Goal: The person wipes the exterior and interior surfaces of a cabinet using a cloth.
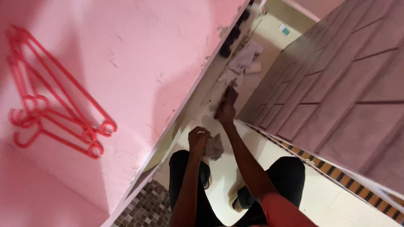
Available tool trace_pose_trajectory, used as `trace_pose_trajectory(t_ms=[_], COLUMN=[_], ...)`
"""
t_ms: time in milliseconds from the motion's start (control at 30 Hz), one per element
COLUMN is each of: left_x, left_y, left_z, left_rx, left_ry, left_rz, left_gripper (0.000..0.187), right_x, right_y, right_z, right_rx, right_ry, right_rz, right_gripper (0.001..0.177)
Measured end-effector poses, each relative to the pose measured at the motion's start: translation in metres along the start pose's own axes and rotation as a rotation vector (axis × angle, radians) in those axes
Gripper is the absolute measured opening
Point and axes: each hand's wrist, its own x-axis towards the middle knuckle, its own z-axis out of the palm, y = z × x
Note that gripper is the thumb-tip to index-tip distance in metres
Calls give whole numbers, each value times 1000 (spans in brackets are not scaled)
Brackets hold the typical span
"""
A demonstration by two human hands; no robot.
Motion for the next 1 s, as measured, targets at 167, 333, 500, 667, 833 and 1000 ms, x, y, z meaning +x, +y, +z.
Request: trace_pose_trajectory(t_ms=[167,333,500,667,833,1000], left_x=[-17,-51,-149,-260,-356,-465], left_y=[22,27,47,95,160,244], left_z=[-38,-95,-72,-50,-43,-29], left_rx=[239,390,387,392,349,108], left_ry=[63,-63,-224,-432,-698,-685], left_rz=[-36,-165,-120,78,389,290], left_gripper=[22,83,66,50,36,26], right_x=[-75,-144,-183,-247,-284,-319], right_y=[-127,-262,-352,-426,-438,-434], right_z=[-134,-333,-464,-518,-572,-642], right_rx=[177,965,562,793,1061,1014], right_ry=[-37,-292,-489,-781,-490,-314], right_rz=[-53,33,-112,127,181,424], right_gripper=[47,60,82,102,130,95])
